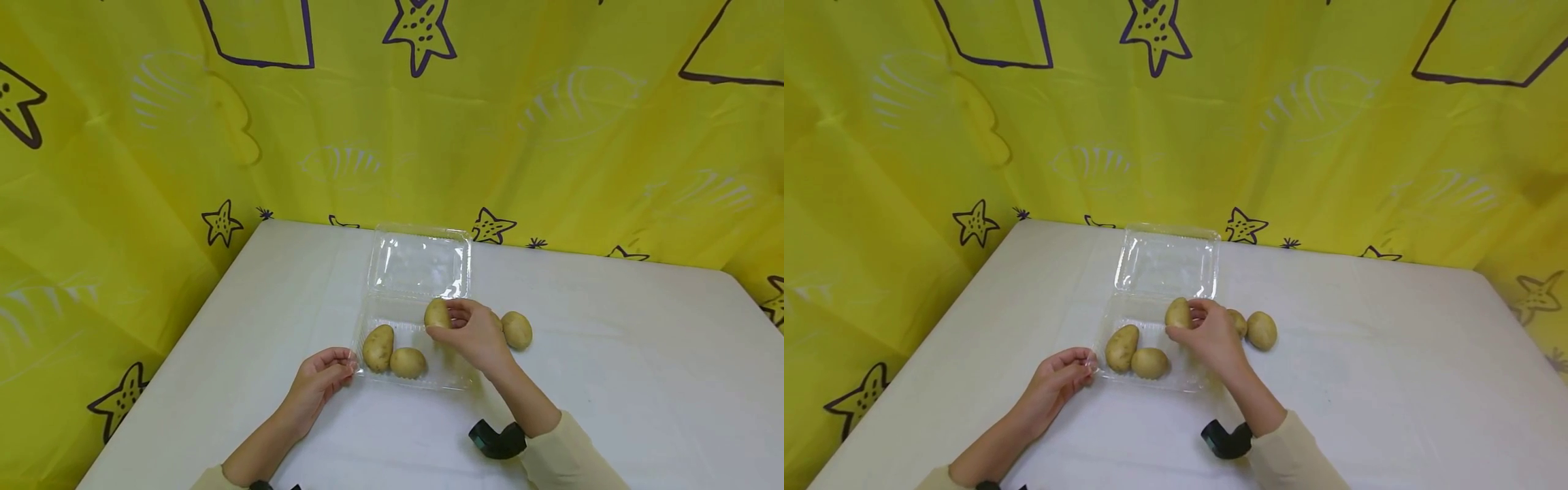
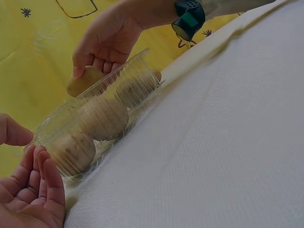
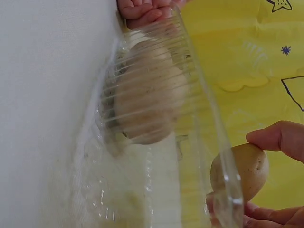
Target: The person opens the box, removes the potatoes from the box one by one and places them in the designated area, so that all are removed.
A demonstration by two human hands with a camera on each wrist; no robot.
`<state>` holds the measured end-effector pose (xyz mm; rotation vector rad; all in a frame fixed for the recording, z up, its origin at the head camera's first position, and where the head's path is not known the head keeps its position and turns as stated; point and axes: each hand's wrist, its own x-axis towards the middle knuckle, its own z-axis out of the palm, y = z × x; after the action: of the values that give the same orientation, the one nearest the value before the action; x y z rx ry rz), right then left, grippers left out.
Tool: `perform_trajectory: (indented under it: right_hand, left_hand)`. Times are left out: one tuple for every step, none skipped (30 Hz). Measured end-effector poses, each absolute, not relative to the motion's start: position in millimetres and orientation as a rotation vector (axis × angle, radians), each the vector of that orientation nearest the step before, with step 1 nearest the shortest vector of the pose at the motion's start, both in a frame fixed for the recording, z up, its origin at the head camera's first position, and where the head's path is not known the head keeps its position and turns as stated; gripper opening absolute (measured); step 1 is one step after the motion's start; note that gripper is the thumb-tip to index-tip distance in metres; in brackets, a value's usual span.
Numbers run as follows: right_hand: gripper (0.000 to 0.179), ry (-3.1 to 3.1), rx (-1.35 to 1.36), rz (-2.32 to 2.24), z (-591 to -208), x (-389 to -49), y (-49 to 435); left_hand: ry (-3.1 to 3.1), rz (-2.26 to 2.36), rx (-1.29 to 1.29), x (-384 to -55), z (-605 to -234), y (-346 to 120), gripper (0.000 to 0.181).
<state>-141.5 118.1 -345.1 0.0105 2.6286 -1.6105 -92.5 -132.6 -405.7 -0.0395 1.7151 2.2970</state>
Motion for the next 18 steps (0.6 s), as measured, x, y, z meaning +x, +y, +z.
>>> perform_trajectory:
  right_hand:
    - [0.051, 2.615, 0.007, -1.628, -344.5, -141.2, 120.0]
    - [0.052, 2.604, 0.008, -1.642, -344.2, -141.1, 122.2]
    - [0.052, 2.593, 0.009, -1.658, -343.6, -141.1, 124.4]
    - [0.053, 2.583, 0.010, -1.673, -343.1, -140.9, 126.9]
    - [0.053, 2.578, 0.017, -1.682, -342.6, -140.9, 129.3]
    - [0.053, 2.579, 0.026, -1.683, -342.1, -140.9, 131.6]
    - [0.053, 2.580, 0.036, -1.681, -341.7, -141.2, 133.8]
    - [0.053, 2.585, 0.045, -1.674, -341.0, -141.2, 135.9]
    - [0.054, 2.587, 0.054, -1.670, -340.2, -141.0, 137.8]
    - [0.055, 2.594, 0.063, -1.656, -339.4, -140.7, 139.6]
    - [0.055, 2.596, 0.070, -1.647, -338.4, -140.5, 141.3]
    - [0.056, 2.597, 0.071, -1.642, -337.4, -140.1, 143.1]
    - [0.056, 2.601, 0.073, -1.634, -336.2, -139.6, 144.9]
    - [0.057, 2.607, 0.078, -1.627, -334.8, -139.0, 146.6]
    - [0.057, 2.610, 0.083, -1.623, -333.5, -138.6, 148.4]
    - [0.057, 2.613, 0.087, -1.621, -332.2, -138.1, 150.2]
    - [0.057, 2.611, 0.089, -1.625, -331.2, -137.9, 151.9]
    - [0.057, 2.611, 0.092, -1.629, -330.2, -137.7, 153.6]
  left_hand:
    - [1.715, 2.298, -0.036, -92.4, -405.5, -132.6, 0.015]
    - [1.715, 2.298, -0.035, -92.4, -405.5, -132.6, 0.015]
    - [1.716, 2.297, -0.032, -92.4, -405.5, -132.7, 0.015]
    - [1.718, 2.296, -0.033, -92.5, -405.7, -132.3, 0.015]
    - [1.721, 2.294, -0.034, -92.7, -405.9, -132.0, 0.015]
    - [1.724, 2.294, -0.038, -92.9, -406.2, -131.8, 0.015]
    - [1.726, 2.295, -0.044, -93.0, -406.5, -131.6, 0.014]
    - [1.729, 2.297, -0.054, -93.1, -406.9, -131.4, 0.014]
    - [1.732, 2.297, -0.064, -93.3, -407.4, -131.2, 0.014]
    - [1.738, 2.296, -0.067, -93.4, -407.7, -131.3, 0.014]
    - [1.738, 2.299, -0.073, -93.4, -408.1, -131.4, 0.014]
    - [1.737, 2.300, -0.076, -93.3, -408.4, -131.4, 0.013]
    - [1.737, 2.302, -0.075, -93.3, -408.7, -131.4, 0.013]
    - [1.738, 2.299, -0.069, -93.4, -408.8, -131.5, 0.013]
    - [1.737, 2.299, -0.063, -93.5, -409.0, -131.5, 0.013]
    - [1.738, 2.297, -0.055, -93.5, -408.8, -131.5, 0.013]
    - [1.735, 2.297, -0.053, -93.7, -408.7, -131.4, 0.013]
    - [1.737, 2.294, -0.048, -93.7, -408.4, -131.4, 0.014]
